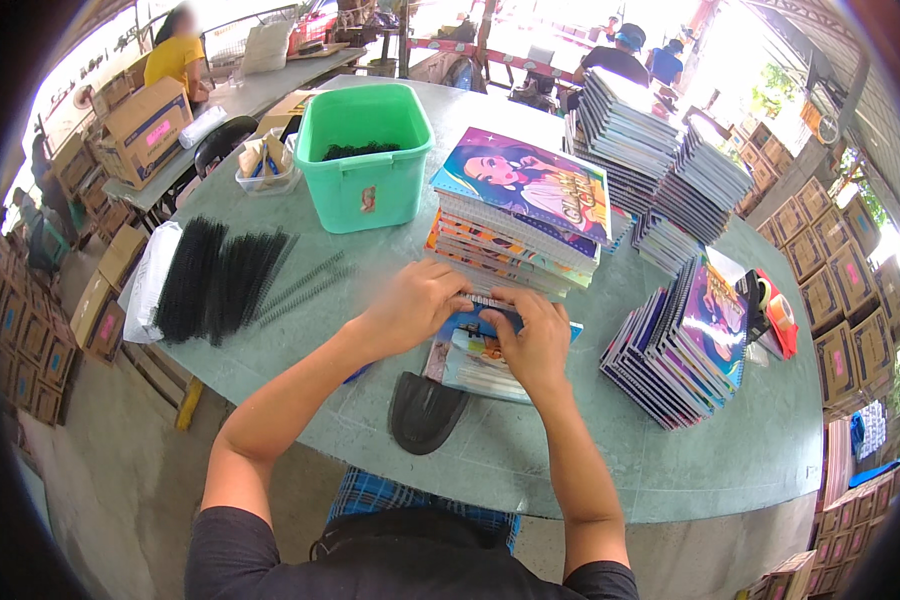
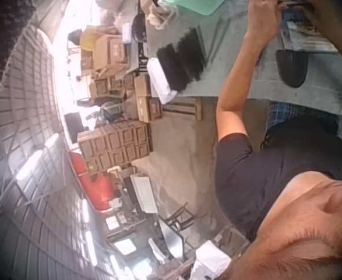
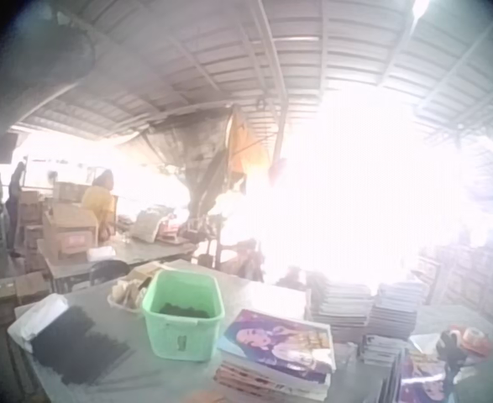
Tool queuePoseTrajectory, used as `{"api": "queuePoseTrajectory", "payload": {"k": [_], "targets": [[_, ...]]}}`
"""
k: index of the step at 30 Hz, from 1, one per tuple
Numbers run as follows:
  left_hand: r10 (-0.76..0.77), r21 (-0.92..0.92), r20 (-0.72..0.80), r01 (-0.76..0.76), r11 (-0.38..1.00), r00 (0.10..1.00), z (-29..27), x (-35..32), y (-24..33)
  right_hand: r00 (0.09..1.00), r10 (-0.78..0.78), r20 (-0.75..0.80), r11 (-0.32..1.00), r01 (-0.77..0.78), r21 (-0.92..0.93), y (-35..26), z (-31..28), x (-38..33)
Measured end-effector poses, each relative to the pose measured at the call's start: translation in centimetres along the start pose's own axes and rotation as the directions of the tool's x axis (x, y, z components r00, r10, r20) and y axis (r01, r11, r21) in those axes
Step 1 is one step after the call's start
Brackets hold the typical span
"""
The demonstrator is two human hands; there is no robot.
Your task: The person picks up plastic spiral coils, threads them through the pre-punched holes of several notebooks, cuts the excess length using pliers, and places the finished notebooks onto stacks on a table.
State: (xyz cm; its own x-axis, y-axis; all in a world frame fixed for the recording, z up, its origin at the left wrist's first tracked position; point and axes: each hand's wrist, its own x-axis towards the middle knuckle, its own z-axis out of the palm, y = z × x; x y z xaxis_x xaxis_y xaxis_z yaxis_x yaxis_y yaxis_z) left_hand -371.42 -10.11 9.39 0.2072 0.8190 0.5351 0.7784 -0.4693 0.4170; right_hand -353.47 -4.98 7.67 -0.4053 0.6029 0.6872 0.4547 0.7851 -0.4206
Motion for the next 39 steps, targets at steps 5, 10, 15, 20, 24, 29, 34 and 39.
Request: {"api": "queuePoseTrajectory", "payload": {"k": [5, 10, 15, 20, 24, 29, 34, 39], "targets": [[-0.012, -0.018, -0.013, 0.012, 1.000, 1.000, 0.1, -0.1, -0.1, 1.000, 0.001, 0.004, 1.000, -0.001, 0.020, 0.4, 0.2, -0.2], [-0.028, -0.040, -0.022, 0.027, 0.999, 0.999, 0.0, 0.0, 0.2, 0.995, 0.063, 0.075, 0.996, -0.068, 0.060, 0.3, -0.2, -0.3], [-0.010, -0.013, -0.062, 0.009, 1.000, 0.998, 0.3, -0.5, 0.0, 0.962, 0.158, 0.222, 0.983, -0.175, 0.057, -0.5, -1.3, 0.3], [0.031, 0.186, -0.191, 0.006, 0.983, 0.981, 0.8, -1.7, 1.7, 0.959, 0.161, 0.234, 0.962, -0.206, 0.182, 0.5, -1.2, 0.8], [-0.248, 0.322, 0.161, 0.187, 0.928, 0.955, 3.3, -8.5, 3.0, 0.948, 0.242, 0.208, 0.935, -0.285, 0.212, -0.1, -1.3, 0.8], [-0.468, -0.050, 0.297, 0.503, 0.863, 0.832, 3.8, -9.6, 2.1, 0.996, -0.026, -0.085, 0.999, 0.028, 0.029, -1.0, -0.4, 0.7], [-0.149, -0.080, -0.303, 0.131, 0.988, 0.941, -1.2, -2.8, 4.0, 0.913, 0.261, 0.313, 0.930, -0.324, 0.171, 2.9, -4.7, 0.1], [-0.116, -0.051, -0.193, 0.108, 0.993, 0.974, -1.0, -1.9, 4.7, 0.918, 0.280, 0.282, 0.880, -0.363, 0.307, 3.2, -4.4, -0.9]]}}
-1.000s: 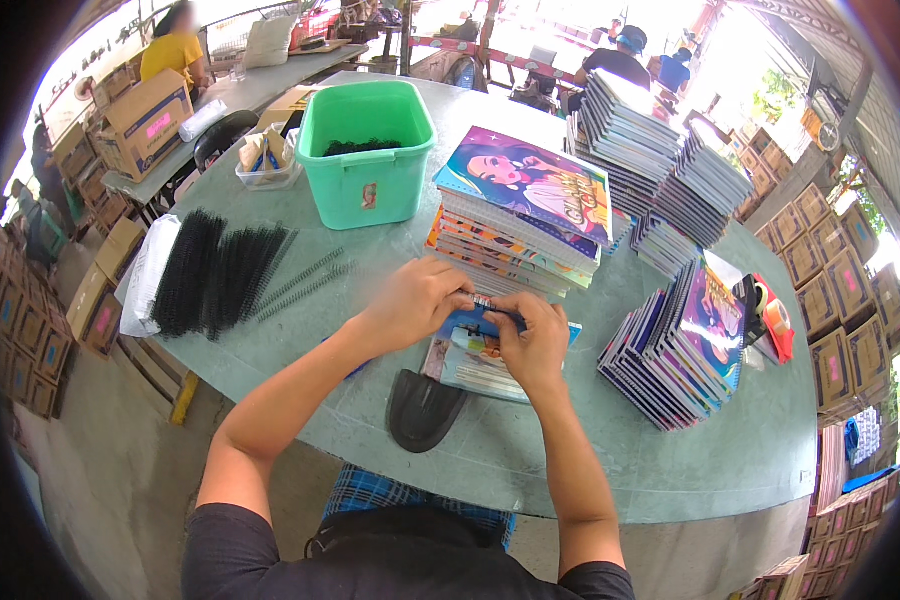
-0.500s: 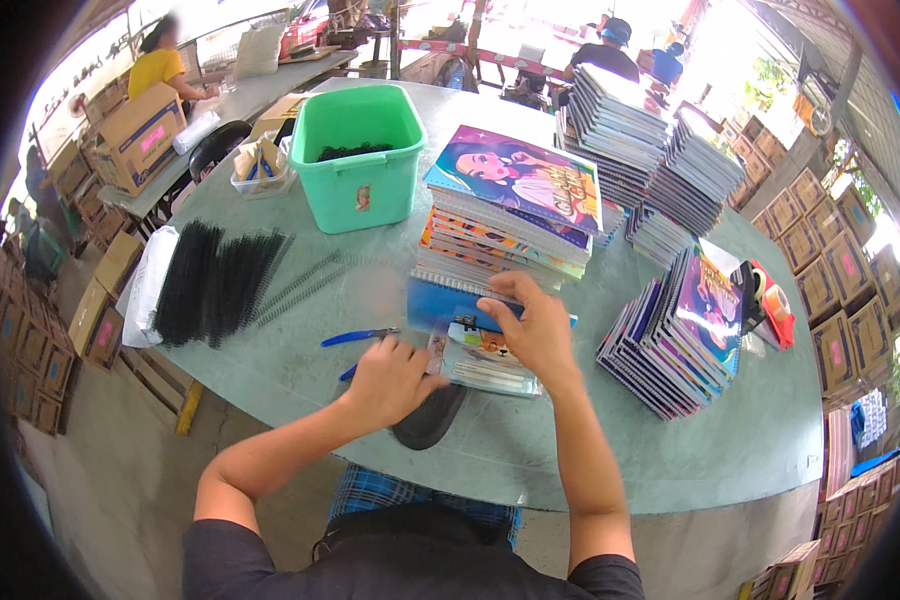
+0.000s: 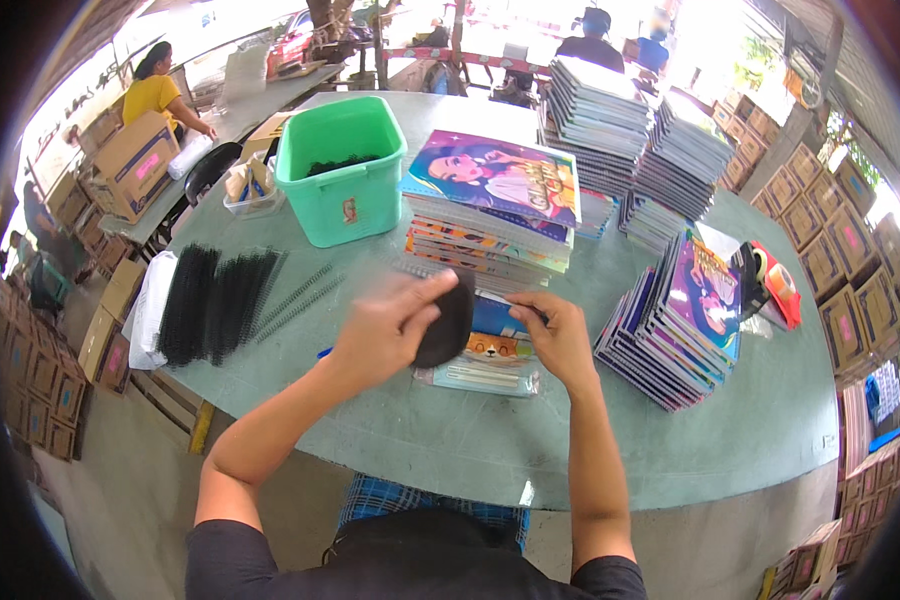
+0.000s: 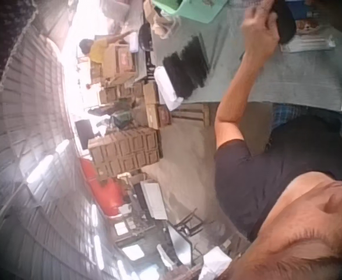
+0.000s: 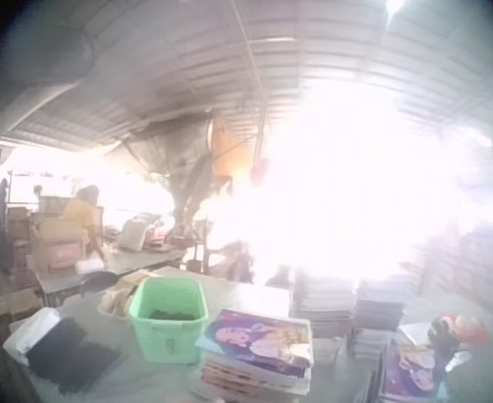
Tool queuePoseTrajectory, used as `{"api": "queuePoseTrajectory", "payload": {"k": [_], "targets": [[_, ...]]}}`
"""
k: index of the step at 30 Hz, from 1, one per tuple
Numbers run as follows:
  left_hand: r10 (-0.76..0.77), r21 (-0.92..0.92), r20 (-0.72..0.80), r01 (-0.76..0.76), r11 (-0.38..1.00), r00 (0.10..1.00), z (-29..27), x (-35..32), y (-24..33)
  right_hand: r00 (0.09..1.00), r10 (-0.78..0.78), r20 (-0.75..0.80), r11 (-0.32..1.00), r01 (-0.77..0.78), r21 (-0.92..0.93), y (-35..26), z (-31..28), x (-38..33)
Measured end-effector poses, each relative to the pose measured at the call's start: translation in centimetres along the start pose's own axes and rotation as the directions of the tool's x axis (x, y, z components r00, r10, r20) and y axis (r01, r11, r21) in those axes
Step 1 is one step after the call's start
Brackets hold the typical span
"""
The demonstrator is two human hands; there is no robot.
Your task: The person picks up plastic spiral coils, threads them through the pre-punched holes of several notebooks, cuts the excess length using pliers, and places the finished notebooks onto stacks on a table.
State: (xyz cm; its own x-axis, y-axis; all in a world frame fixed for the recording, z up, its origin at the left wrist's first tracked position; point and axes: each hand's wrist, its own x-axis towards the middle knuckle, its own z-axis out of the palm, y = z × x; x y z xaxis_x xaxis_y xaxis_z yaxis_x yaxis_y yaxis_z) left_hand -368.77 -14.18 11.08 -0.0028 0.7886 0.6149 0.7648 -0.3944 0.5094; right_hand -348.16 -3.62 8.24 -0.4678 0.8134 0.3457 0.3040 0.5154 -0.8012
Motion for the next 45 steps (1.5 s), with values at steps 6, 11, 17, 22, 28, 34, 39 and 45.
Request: {"api": "queuePoseTrajectory", "payload": {"k": [6, 11, 17, 22, 28, 34, 39, 45], "targets": [[0.045, -0.021, 0.031, -0.044, 0.999, 0.999, 1.0, -0.2, -0.4, 1.000, 0.019, 0.014, 0.999, -0.019, 0.049, -0.2, 0.1, 0.1], [-0.211, -0.162, 0.214, 0.248, 0.955, 0.954, 1.4, -1.4, 0.5, 0.939, -0.330, -0.098, 0.866, 0.260, -0.426, -1.1, 1.2, -0.2], [0.074, 0.179, 0.089, -0.089, 0.980, 0.993, 6.3, -7.9, -2.4, 0.874, -0.475, -0.102, 0.819, 0.396, -0.415, -0.8, 4.8, 1.4], [0.091, 0.216, 0.031, -0.095, 0.972, 0.995, 3.3, 0.6, -4.3, 0.921, -0.390, 0.001, 0.846, 0.359, -0.394, -1.6, 4.3, 1.0], [0.155, 0.299, 0.194, -0.209, 0.931, 0.969, 2.2, 2.3, -3.5, 0.949, -0.312, -0.034, 0.876, 0.274, -0.397, -2.3, 3.6, 0.4], [-0.064, 0.123, 0.393, 0.017, 0.992, 0.917, 1.0, 3.8, -3.0, 0.931, -0.357, -0.073, 0.875, 0.305, -0.376, -1.8, 4.0, 0.4], [-0.128, 0.141, 0.504, 0.065, 0.988, 0.854, 0.8, 4.4, -3.2, 0.904, -0.422, -0.066, 0.847, 0.368, -0.383, -1.9, 4.1, 0.1], [-0.060, 0.103, 0.416, 0.018, 0.994, 0.907, 0.8, 3.9, -2.8, 0.910, -0.403, -0.091, 0.847, 0.334, -0.414, -1.9, 4.4, -0.2]]}}
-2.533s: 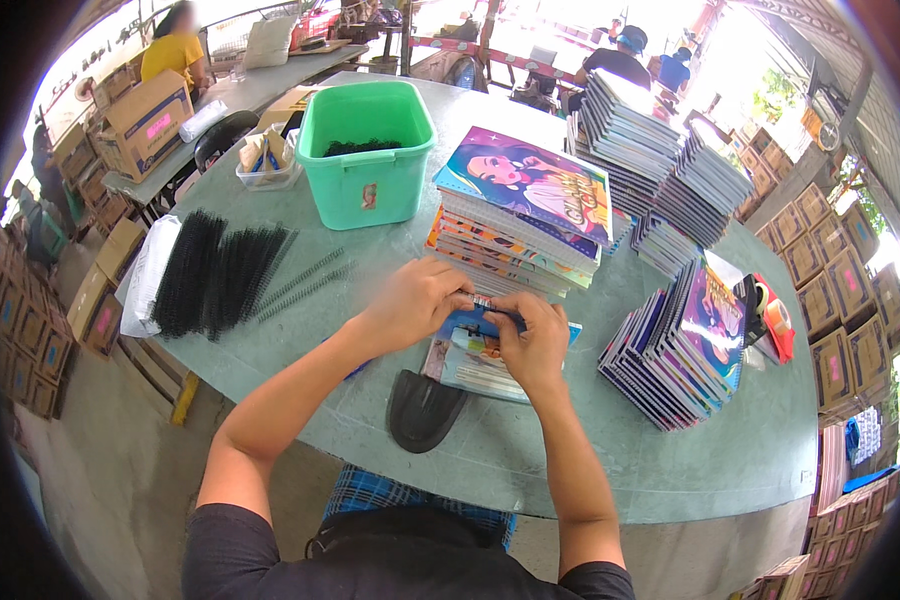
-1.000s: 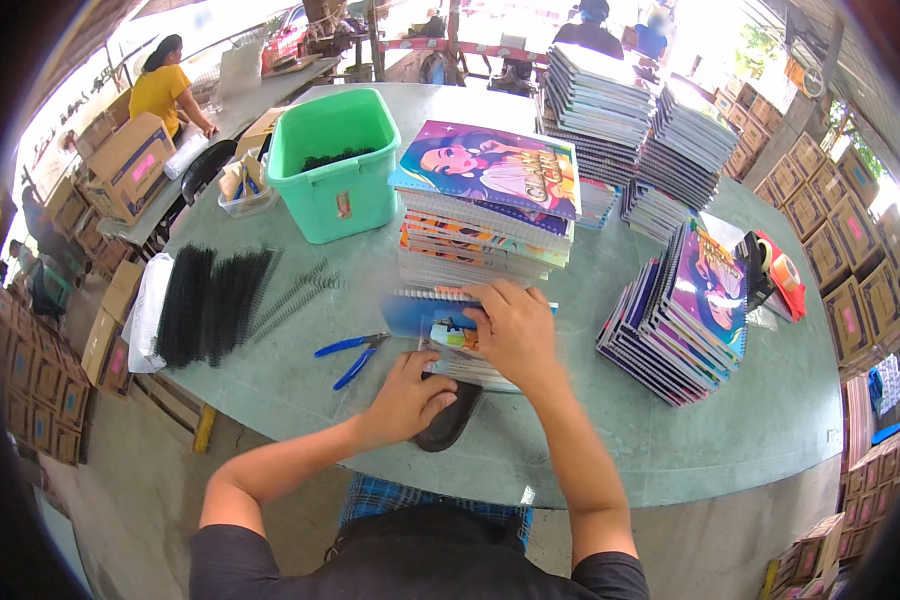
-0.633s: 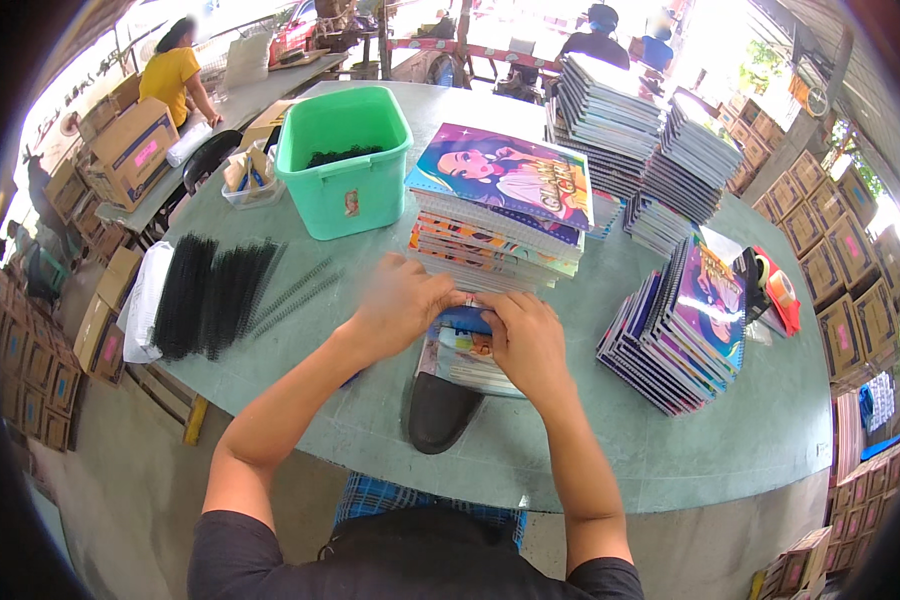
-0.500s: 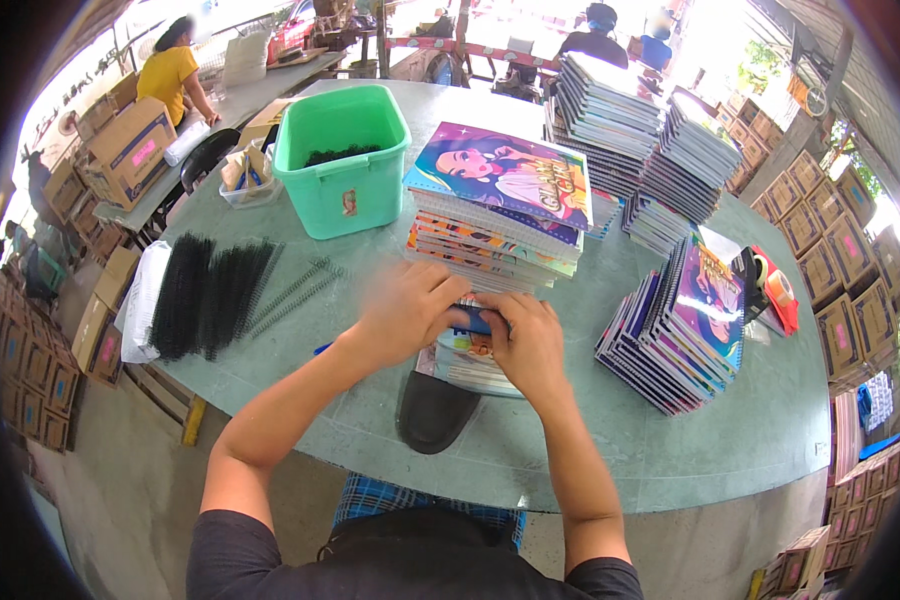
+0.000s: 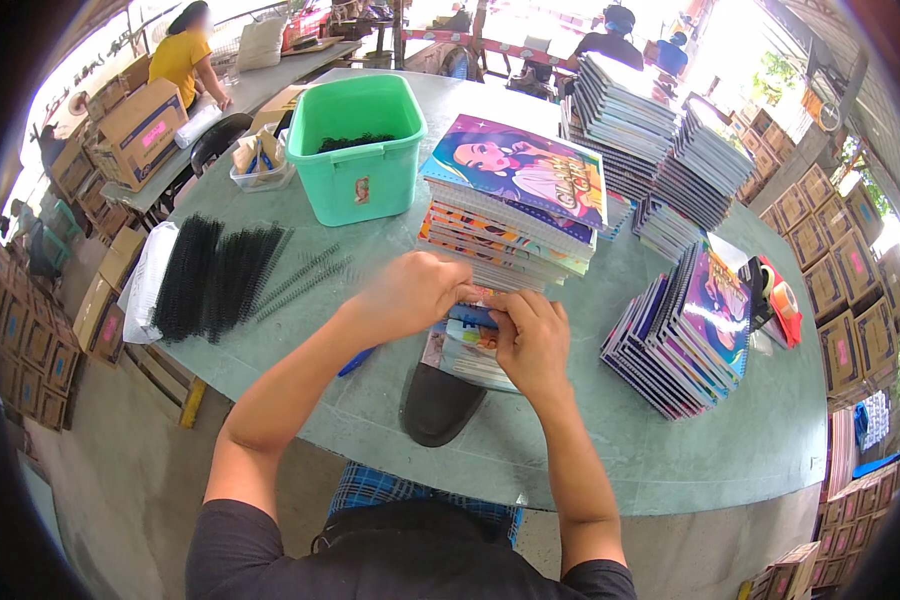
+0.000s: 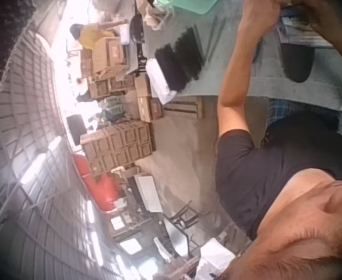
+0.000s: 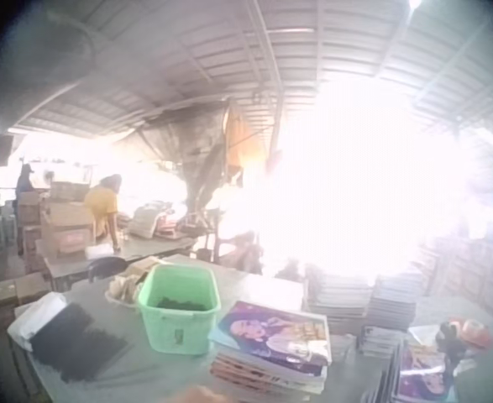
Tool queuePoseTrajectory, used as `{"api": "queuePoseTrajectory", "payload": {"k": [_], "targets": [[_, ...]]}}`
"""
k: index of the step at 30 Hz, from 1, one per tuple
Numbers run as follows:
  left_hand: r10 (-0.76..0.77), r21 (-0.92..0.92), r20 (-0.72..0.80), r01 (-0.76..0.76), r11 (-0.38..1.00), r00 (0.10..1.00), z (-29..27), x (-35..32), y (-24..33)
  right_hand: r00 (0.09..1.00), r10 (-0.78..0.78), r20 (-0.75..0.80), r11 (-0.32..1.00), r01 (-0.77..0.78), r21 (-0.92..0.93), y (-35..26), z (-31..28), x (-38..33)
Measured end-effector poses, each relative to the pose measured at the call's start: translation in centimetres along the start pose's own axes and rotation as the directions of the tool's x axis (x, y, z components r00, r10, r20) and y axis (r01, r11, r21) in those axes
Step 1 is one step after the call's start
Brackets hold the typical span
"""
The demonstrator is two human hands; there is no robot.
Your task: The person picks up plastic spiral coils, threads them through the pre-punched holes of several notebooks, cuts the excess length using pliers, and places the finished notebooks onto stacks on a table.
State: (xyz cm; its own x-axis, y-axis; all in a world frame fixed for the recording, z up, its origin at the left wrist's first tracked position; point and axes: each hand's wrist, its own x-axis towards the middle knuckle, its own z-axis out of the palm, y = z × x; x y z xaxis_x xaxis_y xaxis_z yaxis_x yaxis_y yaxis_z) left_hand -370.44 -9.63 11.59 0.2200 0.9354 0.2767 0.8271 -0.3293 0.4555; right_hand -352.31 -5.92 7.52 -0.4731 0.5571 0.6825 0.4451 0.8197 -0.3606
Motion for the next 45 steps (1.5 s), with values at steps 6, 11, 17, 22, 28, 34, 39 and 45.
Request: {"api": "queuePoseTrajectory", "payload": {"k": [6, 11, 17, 22, 28, 34, 39, 45], "targets": [[0.008, 0.199, -0.082, 0.008, 0.980, 0.997, 1.2, -0.9, 0.3, 0.999, -0.022, -0.032, 1.000, 0.022, -0.004, 0.3, 0.4, 0.2], [0.213, 0.421, -0.264, -0.086, 0.903, 0.941, 1.5, -1.1, 1.7, 0.998, -0.026, 0.052, 0.998, 0.028, -0.047, -0.1, -0.1, 0.6], [0.196, 0.439, -0.203, -0.089, 0.894, 0.959, 0.8, -2.4, -0.1, 0.996, -0.030, 0.083, 0.988, 0.042, -0.150, -0.7, 0.3, 0.9], [0.030, 0.293, 0.068, -0.049, 0.955, 0.997, 3.1, -5.0, 2.6, 0.998, 0.055, 0.025, 0.996, -0.053, -0.078, -0.2, 0.3, 0.7], [-0.051, 0.130, 0.148, 0.031, 0.991, 0.988, 9.5, -8.6, -1.5, 0.987, 0.159, 0.030, 0.986, -0.161, 0.047, -0.5, 0.3, 0.8], [-0.122, -0.166, 0.156, 0.148, 0.975, 0.980, 10.4, -9.6, -2.8, 0.988, 0.152, 0.018, 0.987, -0.153, 0.044, -0.5, 0.4, 0.8], [-0.212, -0.262, 0.236, 0.272, 0.926, 0.948, 8.2, -9.2, -1.2, 0.986, 0.168, 0.016, 0.979, -0.169, 0.113, 0.4, 0.9, 0.4], [-0.151, -0.247, -0.468, 0.035, 0.968, 0.870, 1.9, -5.9, 2.3, 0.927, 0.328, 0.184, 0.906, -0.364, 0.215, 1.6, -2.0, 1.1]]}}
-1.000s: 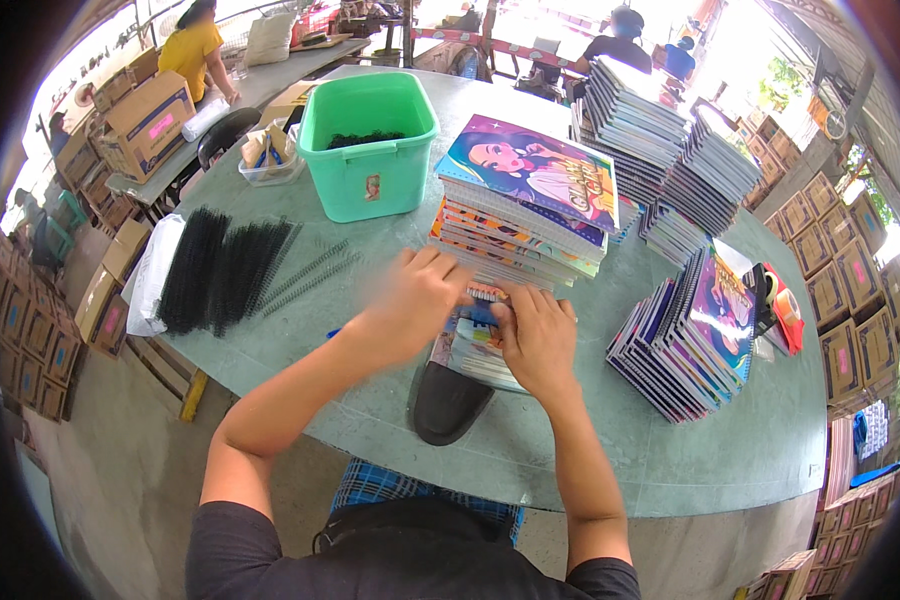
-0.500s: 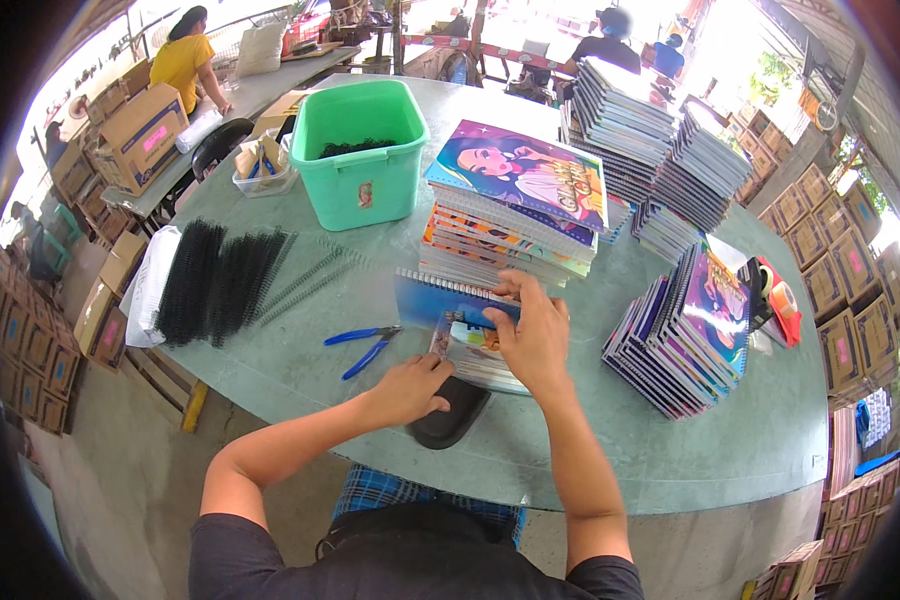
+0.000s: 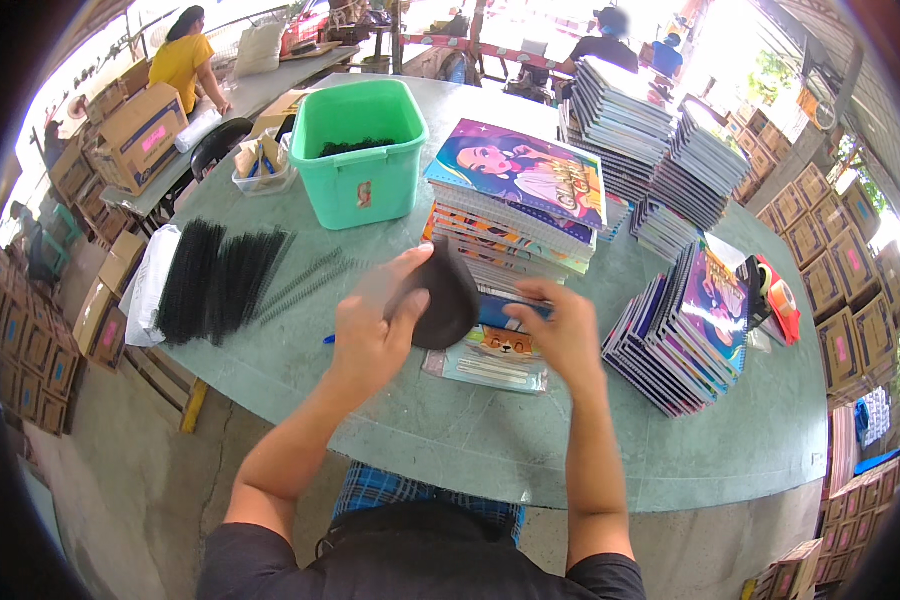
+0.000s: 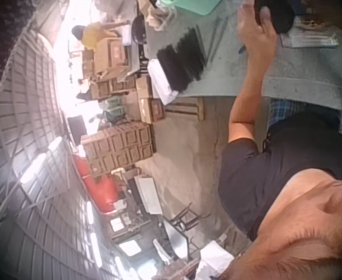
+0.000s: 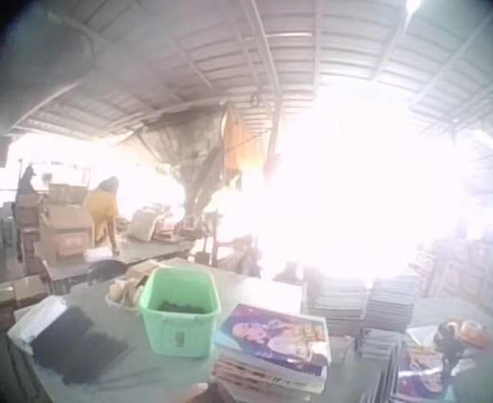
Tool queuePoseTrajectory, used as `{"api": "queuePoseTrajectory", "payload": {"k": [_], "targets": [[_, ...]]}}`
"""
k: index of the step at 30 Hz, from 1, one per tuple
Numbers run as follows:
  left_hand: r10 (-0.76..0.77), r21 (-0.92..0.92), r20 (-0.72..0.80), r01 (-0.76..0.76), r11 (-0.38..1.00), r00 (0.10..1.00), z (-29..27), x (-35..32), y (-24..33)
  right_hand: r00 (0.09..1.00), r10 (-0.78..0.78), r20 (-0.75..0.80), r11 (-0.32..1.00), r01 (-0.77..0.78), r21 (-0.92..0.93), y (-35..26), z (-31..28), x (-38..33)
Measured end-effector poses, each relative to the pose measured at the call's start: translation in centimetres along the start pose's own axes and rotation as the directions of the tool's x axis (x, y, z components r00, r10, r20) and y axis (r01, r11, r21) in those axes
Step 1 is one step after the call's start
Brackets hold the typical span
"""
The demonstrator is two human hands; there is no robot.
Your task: The person picks up plastic spiral coils, threads them through the pre-punched holes of several notebooks, cuts the excess length using pliers, and places the finished notebooks onto stacks on a table.
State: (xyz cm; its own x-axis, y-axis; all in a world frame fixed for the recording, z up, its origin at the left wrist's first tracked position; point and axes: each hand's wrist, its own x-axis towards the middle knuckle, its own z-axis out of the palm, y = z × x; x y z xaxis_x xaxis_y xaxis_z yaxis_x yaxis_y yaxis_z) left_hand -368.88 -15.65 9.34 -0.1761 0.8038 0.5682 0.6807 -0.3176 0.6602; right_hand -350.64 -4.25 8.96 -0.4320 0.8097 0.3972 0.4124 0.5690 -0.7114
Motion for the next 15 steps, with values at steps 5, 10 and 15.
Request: {"api": "queuePoseTrajectory", "payload": {"k": [5, 10, 15], "targets": [[0.165, 0.065, 0.087, -0.170, 0.983, 0.983, -0.8, 1.9, 0.3, 0.989, 0.119, 0.088, 0.867, -0.146, 0.477, 4.3, -0.8, -0.8], [0.205, 0.139, 0.331, -0.263, 0.955, 0.921, 1.1, 0.1, -1.4, 0.981, 0.186, 0.059, 0.718, -0.177, 0.673, 3.5, 1.2, -2.1], [0.005, -0.097, -0.203, -0.025, 0.995, 0.979, -0.1, 2.2, 0.4, 0.982, 0.188, -0.024, 0.770, -0.132, 0.624, 4.3, 1.6, -2.7]]}}
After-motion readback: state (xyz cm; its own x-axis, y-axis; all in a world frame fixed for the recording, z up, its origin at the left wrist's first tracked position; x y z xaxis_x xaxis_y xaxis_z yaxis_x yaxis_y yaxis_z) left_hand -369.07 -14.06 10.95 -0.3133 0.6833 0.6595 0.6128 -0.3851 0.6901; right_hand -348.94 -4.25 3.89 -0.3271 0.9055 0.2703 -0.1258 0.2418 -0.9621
